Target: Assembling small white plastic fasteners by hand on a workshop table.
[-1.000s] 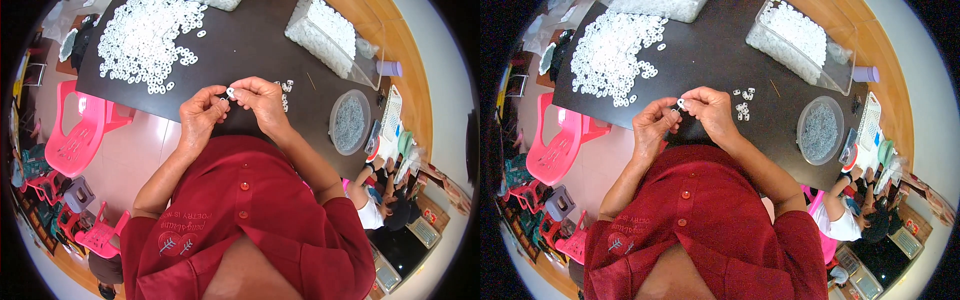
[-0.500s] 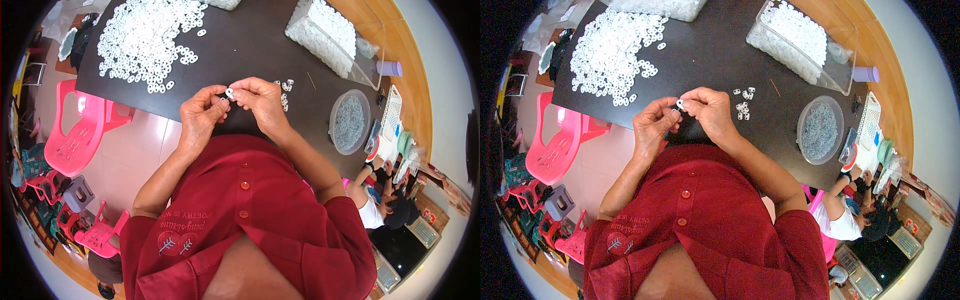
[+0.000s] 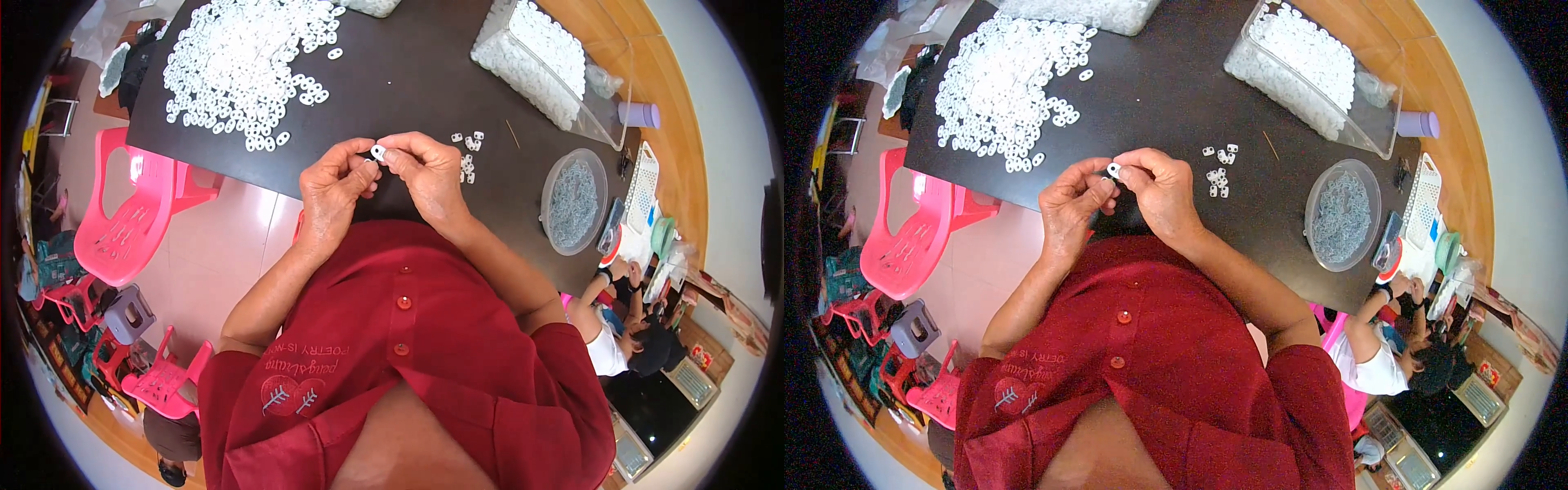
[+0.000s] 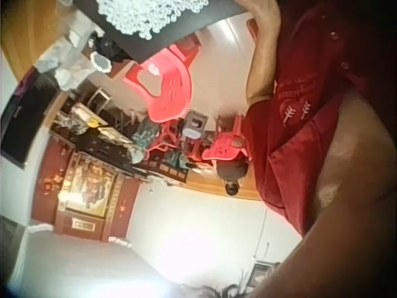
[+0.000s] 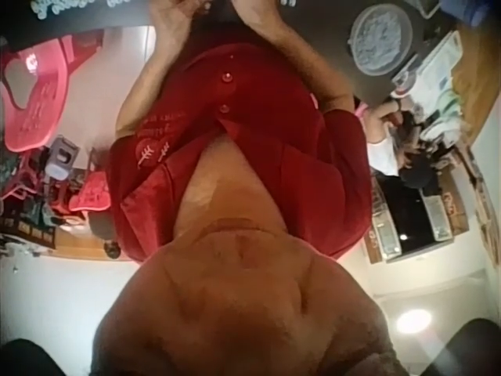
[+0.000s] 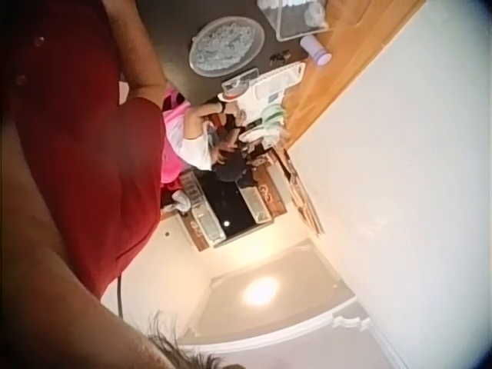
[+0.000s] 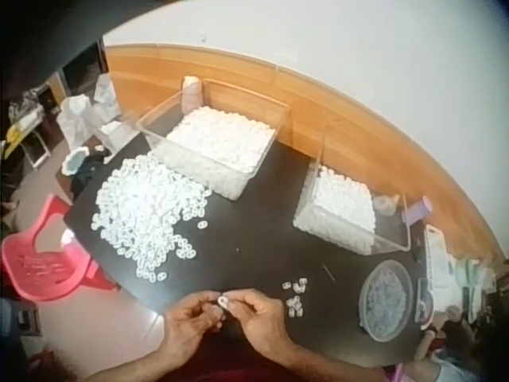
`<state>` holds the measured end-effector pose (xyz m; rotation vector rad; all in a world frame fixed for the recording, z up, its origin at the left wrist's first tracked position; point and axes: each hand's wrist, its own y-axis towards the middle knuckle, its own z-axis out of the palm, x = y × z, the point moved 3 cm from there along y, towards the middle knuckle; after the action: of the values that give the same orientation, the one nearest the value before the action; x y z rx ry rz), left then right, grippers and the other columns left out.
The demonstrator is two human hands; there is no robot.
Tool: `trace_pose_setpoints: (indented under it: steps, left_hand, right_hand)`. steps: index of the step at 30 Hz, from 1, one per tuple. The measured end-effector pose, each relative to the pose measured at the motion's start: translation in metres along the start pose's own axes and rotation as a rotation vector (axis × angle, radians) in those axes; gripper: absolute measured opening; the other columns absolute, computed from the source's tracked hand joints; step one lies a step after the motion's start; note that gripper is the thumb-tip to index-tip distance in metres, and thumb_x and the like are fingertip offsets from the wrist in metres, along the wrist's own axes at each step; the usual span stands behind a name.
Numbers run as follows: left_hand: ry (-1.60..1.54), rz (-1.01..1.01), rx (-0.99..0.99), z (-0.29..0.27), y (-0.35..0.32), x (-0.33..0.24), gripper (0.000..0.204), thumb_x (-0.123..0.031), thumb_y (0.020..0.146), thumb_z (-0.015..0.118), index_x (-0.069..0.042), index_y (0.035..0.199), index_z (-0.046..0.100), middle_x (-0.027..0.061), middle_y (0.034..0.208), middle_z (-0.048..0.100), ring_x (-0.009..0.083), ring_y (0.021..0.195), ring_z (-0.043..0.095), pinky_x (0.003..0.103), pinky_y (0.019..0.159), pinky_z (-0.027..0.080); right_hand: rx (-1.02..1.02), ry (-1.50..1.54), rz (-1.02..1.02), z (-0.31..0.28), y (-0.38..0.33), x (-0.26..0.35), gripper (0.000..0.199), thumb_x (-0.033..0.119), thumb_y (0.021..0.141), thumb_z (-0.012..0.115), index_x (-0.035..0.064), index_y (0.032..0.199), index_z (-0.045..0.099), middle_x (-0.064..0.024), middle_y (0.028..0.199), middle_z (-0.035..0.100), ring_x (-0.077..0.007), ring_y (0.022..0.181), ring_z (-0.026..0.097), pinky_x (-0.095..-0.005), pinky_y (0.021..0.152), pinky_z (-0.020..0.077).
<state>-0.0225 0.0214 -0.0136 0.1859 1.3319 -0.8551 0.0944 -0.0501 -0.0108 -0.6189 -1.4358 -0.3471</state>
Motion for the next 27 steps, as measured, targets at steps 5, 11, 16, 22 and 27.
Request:
trace_pose_setpoints:
  steps: [5,11,16,22,27]
  left_hand:
    - [-0.026,0.029,-0.029,0.001,-0.002,0.0,0.02,0.001,0.085,0.057,0.002,0.104,0.059,0.0012,0.071,0.056,0.0064,0.064,0.053,0.019,0.056,0.046]
    - [-0.064,0.066,-0.018,0.001,-0.002,0.0,0.02,0.0,0.085,0.058,0.002,0.105,0.059,0.0011,0.07,0.056,0.0062,0.064,0.052,0.019,0.056,0.046]
    - [-0.058,0.081,-0.017,0.0,-0.001,0.003,0.021,-0.002,0.086,0.058,0.002,0.106,0.058,0.0011,0.072,0.056,0.0061,0.065,0.052,0.019,0.057,0.046]
    - [-0.048,0.07,0.012,0.0,-0.003,0.001,0.021,-0.002,0.086,0.058,0.002,0.107,0.058,0.0014,0.073,0.057,0.0061,0.066,0.052,0.019,0.058,0.046]
    - [-0.008,0.06,0.018,-0.002,-0.003,0.0,0.021,-0.002,0.086,0.058,0.002,0.107,0.058,0.0012,0.074,0.057,0.006,0.066,0.052,0.019,0.058,0.046]
  right_hand:
    - [0.004,-0.077,-0.046,0.0,-0.001,0.001,0.014,-0.006,0.081,0.058,-0.0039,0.094,0.064,-0.0066,0.083,0.065,-0.0083,0.072,0.058,-0.0205,0.066,0.048]
    - [0.043,0.008,-0.059,0.005,-0.005,0.003,0.015,-0.009,0.081,0.056,-0.0048,0.093,0.063,-0.0074,0.083,0.064,-0.0098,0.075,0.059,-0.0223,0.068,0.0491]
    - [0.038,-0.039,-0.093,0.005,-0.004,0.006,0.016,-0.011,0.081,0.055,-0.0051,0.093,0.063,-0.0077,0.084,0.064,-0.0102,0.074,0.059,-0.0227,0.068,0.0491]
    - [0.07,0.029,0.072,0.002,-0.002,0.013,0.014,-0.008,0.081,0.057,-0.0034,0.092,0.064,-0.0064,0.083,0.065,-0.0088,0.071,0.058,-0.0218,0.065,0.0483]
    - [0.05,0.102,0.055,0.004,-0.004,0.009,0.013,-0.006,0.081,0.057,-0.0042,0.092,0.064,-0.0062,0.083,0.065,-0.0086,0.074,0.059,-0.021,0.067,0.0489]
